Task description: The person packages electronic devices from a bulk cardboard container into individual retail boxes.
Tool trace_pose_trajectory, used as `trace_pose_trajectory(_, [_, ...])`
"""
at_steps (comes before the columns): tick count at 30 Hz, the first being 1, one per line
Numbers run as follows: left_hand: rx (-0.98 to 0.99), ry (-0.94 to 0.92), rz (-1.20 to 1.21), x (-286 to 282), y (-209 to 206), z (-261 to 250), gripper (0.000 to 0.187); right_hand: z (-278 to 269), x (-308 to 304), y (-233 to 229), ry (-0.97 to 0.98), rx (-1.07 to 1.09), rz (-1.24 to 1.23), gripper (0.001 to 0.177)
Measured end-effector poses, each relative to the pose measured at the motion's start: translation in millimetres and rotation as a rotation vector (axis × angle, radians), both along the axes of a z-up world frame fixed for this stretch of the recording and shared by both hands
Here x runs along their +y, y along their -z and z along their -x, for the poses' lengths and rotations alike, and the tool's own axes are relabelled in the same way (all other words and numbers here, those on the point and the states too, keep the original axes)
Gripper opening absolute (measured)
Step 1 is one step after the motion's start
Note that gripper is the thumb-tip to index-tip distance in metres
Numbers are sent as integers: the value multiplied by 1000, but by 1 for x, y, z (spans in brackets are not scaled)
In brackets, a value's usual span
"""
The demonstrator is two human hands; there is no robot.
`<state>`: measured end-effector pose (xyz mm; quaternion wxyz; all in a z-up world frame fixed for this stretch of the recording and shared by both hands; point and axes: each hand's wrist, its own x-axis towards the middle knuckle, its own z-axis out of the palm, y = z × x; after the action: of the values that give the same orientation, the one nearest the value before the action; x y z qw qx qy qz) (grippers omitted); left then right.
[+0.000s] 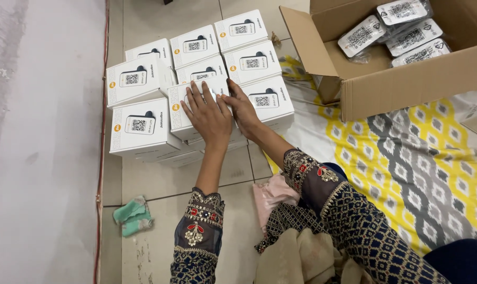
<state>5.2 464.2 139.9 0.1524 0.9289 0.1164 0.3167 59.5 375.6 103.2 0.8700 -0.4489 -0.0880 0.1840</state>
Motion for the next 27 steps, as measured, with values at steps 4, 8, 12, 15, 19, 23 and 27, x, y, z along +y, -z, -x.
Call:
trace_pose_trajectory(4, [21,-3,-27,2,3,-4,55,3,3,-12,-9,10,284,71])
trace_pose_trajectory(8, [33,15,-41,-10,2,-5,49,-5,3,7,9,-44,260,64])
trace_pose_trajectory(12, [24,146,-40,-40,-12,1,44,6,-22,-1,-20,87,136,61])
trace_pose_trajectory(15, [36,196,-101,-64,-9,-8,47,-6,-45,28,-5,101,18,60])
trace_pose_trajectory(19, [143,273,-112,-66,-3,-29,54,-9,-84,31,-7,95,8,61])
trace_pose_trajectory(23, [619,366,-218,-24,-42,-45,129,-3,-104,20,-35,95,122,65])
trace_pose_trajectory(27, [994,387,-452,11,-53,-62,165,3,-89,23,-99,61,118,71])
